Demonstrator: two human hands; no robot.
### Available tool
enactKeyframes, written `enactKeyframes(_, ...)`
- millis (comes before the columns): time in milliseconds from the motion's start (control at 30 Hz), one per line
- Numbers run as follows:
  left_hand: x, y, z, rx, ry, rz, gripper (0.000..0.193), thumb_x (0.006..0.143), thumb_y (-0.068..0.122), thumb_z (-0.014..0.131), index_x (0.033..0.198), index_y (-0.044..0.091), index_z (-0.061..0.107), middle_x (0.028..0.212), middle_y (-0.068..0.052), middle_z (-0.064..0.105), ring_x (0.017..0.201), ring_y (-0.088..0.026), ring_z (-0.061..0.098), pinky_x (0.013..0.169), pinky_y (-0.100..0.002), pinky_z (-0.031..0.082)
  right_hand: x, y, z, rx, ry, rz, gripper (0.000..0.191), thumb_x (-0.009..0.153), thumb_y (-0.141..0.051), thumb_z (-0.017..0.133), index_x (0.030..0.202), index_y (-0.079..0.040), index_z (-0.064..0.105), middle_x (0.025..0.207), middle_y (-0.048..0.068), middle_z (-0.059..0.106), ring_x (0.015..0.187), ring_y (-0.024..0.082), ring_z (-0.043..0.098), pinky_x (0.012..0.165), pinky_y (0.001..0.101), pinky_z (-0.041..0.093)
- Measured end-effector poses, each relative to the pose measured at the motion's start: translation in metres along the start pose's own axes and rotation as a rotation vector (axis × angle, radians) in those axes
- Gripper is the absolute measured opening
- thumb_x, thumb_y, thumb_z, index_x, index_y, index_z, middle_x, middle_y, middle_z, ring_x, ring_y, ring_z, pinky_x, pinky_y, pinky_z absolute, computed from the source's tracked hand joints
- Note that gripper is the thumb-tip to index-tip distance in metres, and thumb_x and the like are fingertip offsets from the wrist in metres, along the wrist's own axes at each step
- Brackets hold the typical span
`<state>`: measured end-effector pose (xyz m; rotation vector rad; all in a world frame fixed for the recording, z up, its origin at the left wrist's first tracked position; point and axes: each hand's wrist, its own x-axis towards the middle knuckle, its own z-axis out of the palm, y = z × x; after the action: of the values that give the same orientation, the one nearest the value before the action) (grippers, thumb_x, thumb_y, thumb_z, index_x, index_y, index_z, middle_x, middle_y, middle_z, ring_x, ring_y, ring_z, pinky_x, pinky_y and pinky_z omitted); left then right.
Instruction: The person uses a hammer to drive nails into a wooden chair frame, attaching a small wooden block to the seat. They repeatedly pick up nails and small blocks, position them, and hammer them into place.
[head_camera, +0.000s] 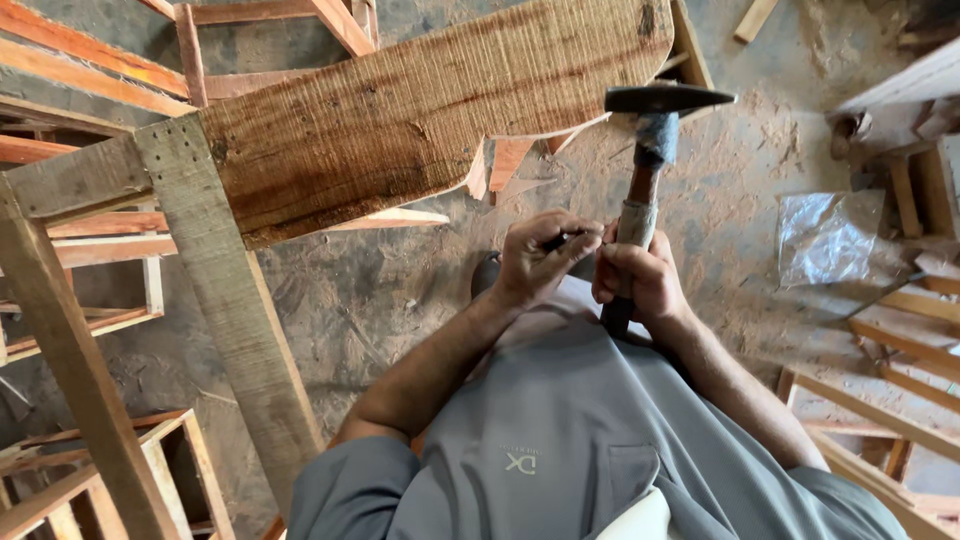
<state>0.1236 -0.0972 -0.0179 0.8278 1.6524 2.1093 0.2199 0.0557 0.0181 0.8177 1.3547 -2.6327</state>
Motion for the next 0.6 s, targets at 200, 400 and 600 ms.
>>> enactKeyframes(200, 0.037, -0.004, -0.024, 0.002, 0.049, 0.179, 0.022, 0.109, 0.026, 0.065, 0.092, 0.011, 0.067, 0.075, 0.001, 0.064, 0.062, -0.005, 0.058, 0.05, -0.025, 0.052, -0.002, 0.002, -0.003, -0.119, 0.112, -0.014, 0.017, 0.091, -0.013, 0.063, 0.101, -0.001, 0.055, 0.069, 0.006, 0.054, 0.053, 0.015, 0.052, 0.047, 0.0315, 0.047)
enactKeyframes(400, 0.124, -0.03, -0.103, 0.778, 0.099, 0.37, 0.018, 0.103, 0.025, 0.071, 0.096, 0.008, 0.069, 0.078, -0.005, 0.071, 0.063, -0.01, 0.064, 0.051, -0.027, 0.053, -0.032, -0.006, -0.028, -0.567, 0.185, -0.171, 0.02, 0.091, -0.011, 0.064, 0.104, 0.002, 0.058, 0.072, 0.007, 0.062, 0.058, 0.014, 0.061, 0.052, 0.032, 0.053)
enactKeyframes(600, 0.128, -0.046, -0.104, 0.714, 0.043, 0.362, 0.016, 0.101, 0.023, 0.075, 0.095, 0.009, 0.07, 0.079, -0.004, 0.074, 0.066, -0.012, 0.071, 0.053, -0.027, 0.056, -0.049, 0.01, -0.044, -0.642, 0.281, -0.12, 0.023, 0.09, -0.012, 0.068, 0.106, 0.001, 0.057, 0.076, 0.005, 0.062, 0.06, 0.012, 0.06, 0.052, 0.0299, 0.051)
